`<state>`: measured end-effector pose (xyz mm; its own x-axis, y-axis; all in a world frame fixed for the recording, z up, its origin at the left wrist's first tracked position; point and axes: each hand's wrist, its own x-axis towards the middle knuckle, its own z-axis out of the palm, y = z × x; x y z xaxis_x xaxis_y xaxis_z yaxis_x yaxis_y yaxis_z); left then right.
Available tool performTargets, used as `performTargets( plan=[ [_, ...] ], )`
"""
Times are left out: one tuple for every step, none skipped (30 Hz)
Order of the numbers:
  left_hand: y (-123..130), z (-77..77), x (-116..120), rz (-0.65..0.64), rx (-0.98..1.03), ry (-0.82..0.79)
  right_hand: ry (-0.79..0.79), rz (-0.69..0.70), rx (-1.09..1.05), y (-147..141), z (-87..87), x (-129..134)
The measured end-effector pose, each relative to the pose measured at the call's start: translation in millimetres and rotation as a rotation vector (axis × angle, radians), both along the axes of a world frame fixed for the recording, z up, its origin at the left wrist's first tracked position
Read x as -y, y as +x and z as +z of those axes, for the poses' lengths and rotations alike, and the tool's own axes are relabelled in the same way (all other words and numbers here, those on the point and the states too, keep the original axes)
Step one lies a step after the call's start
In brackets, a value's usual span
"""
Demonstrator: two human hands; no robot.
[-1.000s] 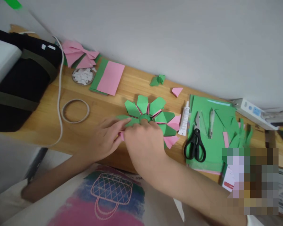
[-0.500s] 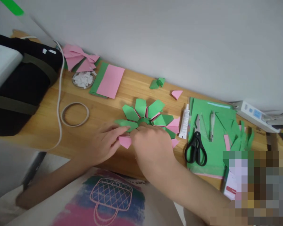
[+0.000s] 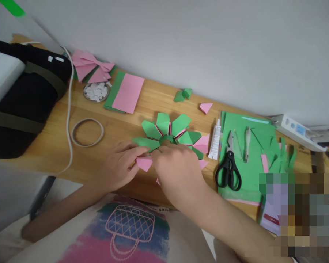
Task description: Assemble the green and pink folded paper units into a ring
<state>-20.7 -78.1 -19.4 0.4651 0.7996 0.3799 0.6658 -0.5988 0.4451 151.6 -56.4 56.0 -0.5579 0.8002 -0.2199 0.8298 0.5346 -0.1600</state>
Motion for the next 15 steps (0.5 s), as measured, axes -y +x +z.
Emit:
performTargets(
  plan=[
    [0.2,-0.3,0.3,0.004,-0.002,0.005,0.021,-0.005,-0.009,0.3,-0.8,0.8],
    [0.4,-0.6,0.5,0.013,-0.001,0.013,0.032,-0.012,-0.008,0.2,-1.3,1.4],
    [0.7,-0.8,0.7,0.025,0.001,0.019,0.031,-0.020,-0.001,-0.4,-1.5,1.7],
    [0.9,-0.9,0.9,0.042,0.007,0.027,0.022,-0.030,0.012,-1.3,-1.5,1.7],
    [1.1,-0.8,1.1,0.060,0.014,0.034,0.011,-0.041,0.028,-2.5,-1.3,1.6],
    [1.2,-0.7,1.2,0.077,0.020,0.038,-0.007,-0.051,0.046,-3.7,-0.9,1.3],
    [1.2,-0.5,1.3,0.088,0.020,0.038,-0.027,-0.064,0.064,-5.0,-0.5,1.1],
    [1.3,-0.3,1.5,0.090,0.014,0.030,-0.047,-0.076,0.081,-6.2,-0.2,1.0],
    [1.2,-0.1,1.7,0.089,0.007,0.021,-0.062,-0.091,0.094,-7.2,-0.1,1.1],
    [1.2,-0.1,2.0,0.088,0.004,0.014,-0.075,-0.105,0.099,-7.9,-0.2,1.6],
    [1.1,-0.3,2.3,0.086,0.004,0.005,-0.084,-0.123,0.097,-8.2,-0.6,2.5],
    [0.9,-0.6,2.6,0.085,0.008,-0.003,-0.085,-0.143,0.084,-8.2,-1.4,3.8],
    [0.6,-1.1,2.9,0.084,0.014,-0.013,-0.080,-0.165,0.057,-7.7,-2.6,5.4],
    [0.3,-1.6,3.3,0.084,0.023,-0.022,-0.069,-0.185,0.016,-6.7,-4.2,7.4],
    [-0.1,-2.1,3.6,0.086,0.028,-0.032,-0.053,-0.200,-0.039,-5.2,-6.0,9.5]
  ],
)
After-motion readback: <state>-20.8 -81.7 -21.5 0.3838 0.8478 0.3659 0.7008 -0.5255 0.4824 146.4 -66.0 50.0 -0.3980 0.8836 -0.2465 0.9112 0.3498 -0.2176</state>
